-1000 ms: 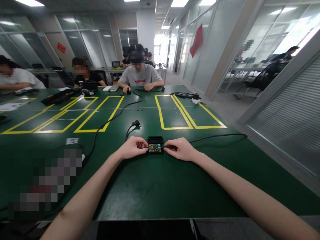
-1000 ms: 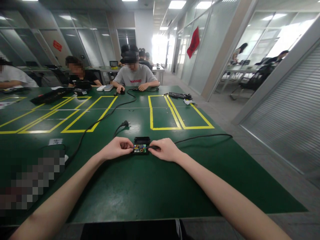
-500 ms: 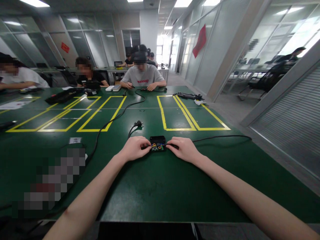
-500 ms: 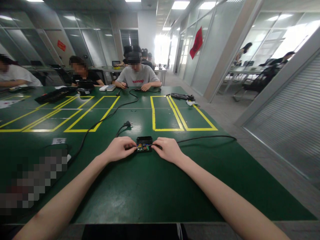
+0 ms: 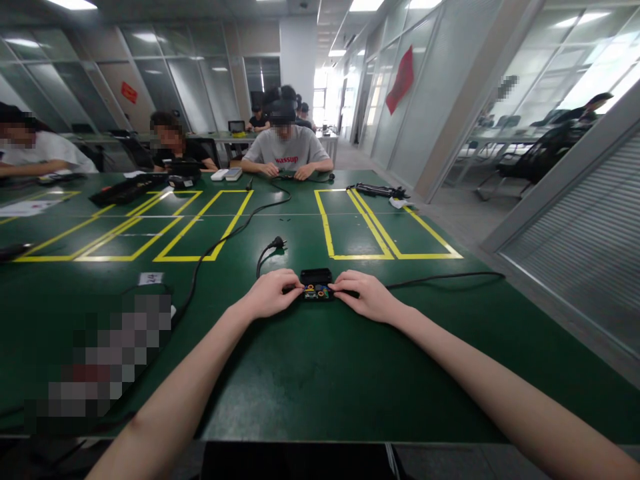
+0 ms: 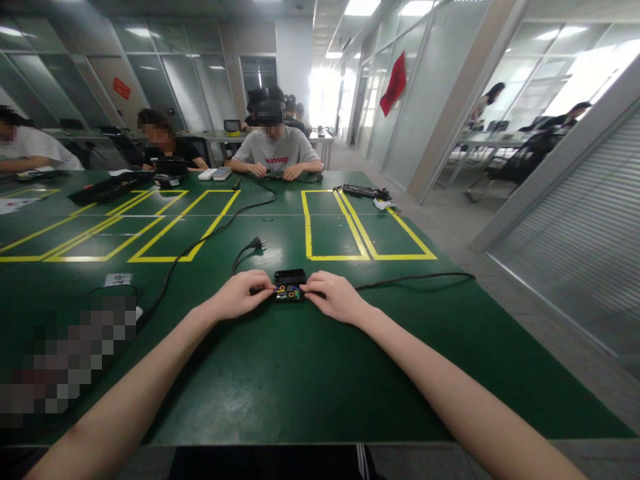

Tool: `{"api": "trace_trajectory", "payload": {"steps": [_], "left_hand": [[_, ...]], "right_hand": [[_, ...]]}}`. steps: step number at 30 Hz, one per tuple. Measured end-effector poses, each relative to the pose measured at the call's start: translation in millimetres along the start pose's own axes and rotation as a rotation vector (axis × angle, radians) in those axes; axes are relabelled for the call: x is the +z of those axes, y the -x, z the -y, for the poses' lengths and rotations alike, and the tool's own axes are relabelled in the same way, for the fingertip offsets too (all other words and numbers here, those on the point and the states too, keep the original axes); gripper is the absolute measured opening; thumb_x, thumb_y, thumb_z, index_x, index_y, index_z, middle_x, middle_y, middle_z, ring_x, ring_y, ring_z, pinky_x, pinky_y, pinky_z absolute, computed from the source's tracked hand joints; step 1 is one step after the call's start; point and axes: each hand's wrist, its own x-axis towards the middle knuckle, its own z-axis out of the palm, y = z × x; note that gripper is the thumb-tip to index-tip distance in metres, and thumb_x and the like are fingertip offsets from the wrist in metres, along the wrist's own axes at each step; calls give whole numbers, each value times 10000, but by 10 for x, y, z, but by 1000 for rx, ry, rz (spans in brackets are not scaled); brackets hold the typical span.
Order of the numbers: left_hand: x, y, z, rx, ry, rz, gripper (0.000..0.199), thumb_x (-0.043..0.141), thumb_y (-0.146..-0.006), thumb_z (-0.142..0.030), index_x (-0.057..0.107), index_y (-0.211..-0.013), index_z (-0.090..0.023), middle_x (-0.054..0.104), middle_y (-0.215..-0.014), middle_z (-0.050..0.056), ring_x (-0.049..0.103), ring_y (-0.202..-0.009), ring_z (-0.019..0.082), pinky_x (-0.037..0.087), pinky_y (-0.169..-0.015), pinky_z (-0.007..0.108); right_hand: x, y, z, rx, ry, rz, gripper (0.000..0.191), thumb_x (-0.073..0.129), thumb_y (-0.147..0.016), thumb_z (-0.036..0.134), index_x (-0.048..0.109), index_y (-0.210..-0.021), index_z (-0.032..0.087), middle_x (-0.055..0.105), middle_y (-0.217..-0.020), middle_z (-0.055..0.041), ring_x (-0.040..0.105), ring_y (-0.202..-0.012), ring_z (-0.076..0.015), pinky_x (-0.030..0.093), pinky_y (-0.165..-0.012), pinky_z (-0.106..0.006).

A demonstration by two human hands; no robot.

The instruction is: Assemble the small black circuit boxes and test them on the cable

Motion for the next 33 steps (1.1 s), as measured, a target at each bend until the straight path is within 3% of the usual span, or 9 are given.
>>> {"api": "trace_trajectory", "payload": {"steps": [5,8,11,13,16,21,26,33], "left_hand": [[-16,24,-49,72,-60,-14,215,622,-953,-354,713,-848,-190,716,-987,53,688,-830,196,502,-740,292],[11,35,-54,85,-39,-60,294,740,-867,-484,709,-890,-193,713,-996,55,697,-880,220,525,-781,315],[79,28,-38,35,-24,-108,443,822,-772,-528,693,-1042,-200,699,-1086,71,697,-962,252,554,-848,362],[133,17,-21,-4,-21,-135,639,866,-709,-542,656,-1211,-207,659,-1260,114,670,-1117,298,548,-953,416],[190,4,4,-32,-26,-102,821,869,-704,-549,568,-1402,-236,588,-1445,145,570,-1323,353,461,-1108,509],[198,15,30,-31,38,-66,783,838,-761,-516,558,-1442,-250,669,-1374,112,624,-1264,332,479,-1100,490],[195,34,43,-17,93,-95,914,851,-754,-485,448,-1543,-259,596,-1480,114,587,-1339,324,473,-1135,464],[195,34,26,24,124,-112,815,870,-752,-438,543,-1478,-262,620,-1441,111,616,-1303,312,490,-1128,470]], "right_hand": [[-28,-20,33,-29,2,9,199,582,-965,197,776,-998,221,720,-966,-82,682,-886,-218,574,-779,-352],[4,-30,28,-30,34,-75,226,572,-966,218,785,-1041,237,719,-1007,-88,681,-914,-225,577,-822,-380],[92,-64,-14,114,75,-186,334,540,-996,259,718,-1278,252,708,-1217,-115,662,-1117,-268,554,-967,-456],[157,-95,-51,204,89,-161,384,523,-1012,284,669,-1365,249,683,-1329,-128,623,-1229,-297,519,-1037,-512],[207,-128,-97,210,45,-54,314,519,-1021,293,745,-1233,244,723,-1278,-117,638,-1207,-298,514,-1043,-530],[153,-136,-122,213,-172,-94,213,587,-977,267,796,-956,235,752,-1125,-90,699,-1049,-239,565,-957,-420],[131,-151,-111,345,-429,-149,188,678,-873,249,762,-1035,206,757,-1062,-77,719,-895,-200,603,-804,-349],[209,-158,-80,456,-567,-256,181,716,-827,283,761,-983,203,761,-1018,-76,717,-855,-200,622,-768,-353]]}}
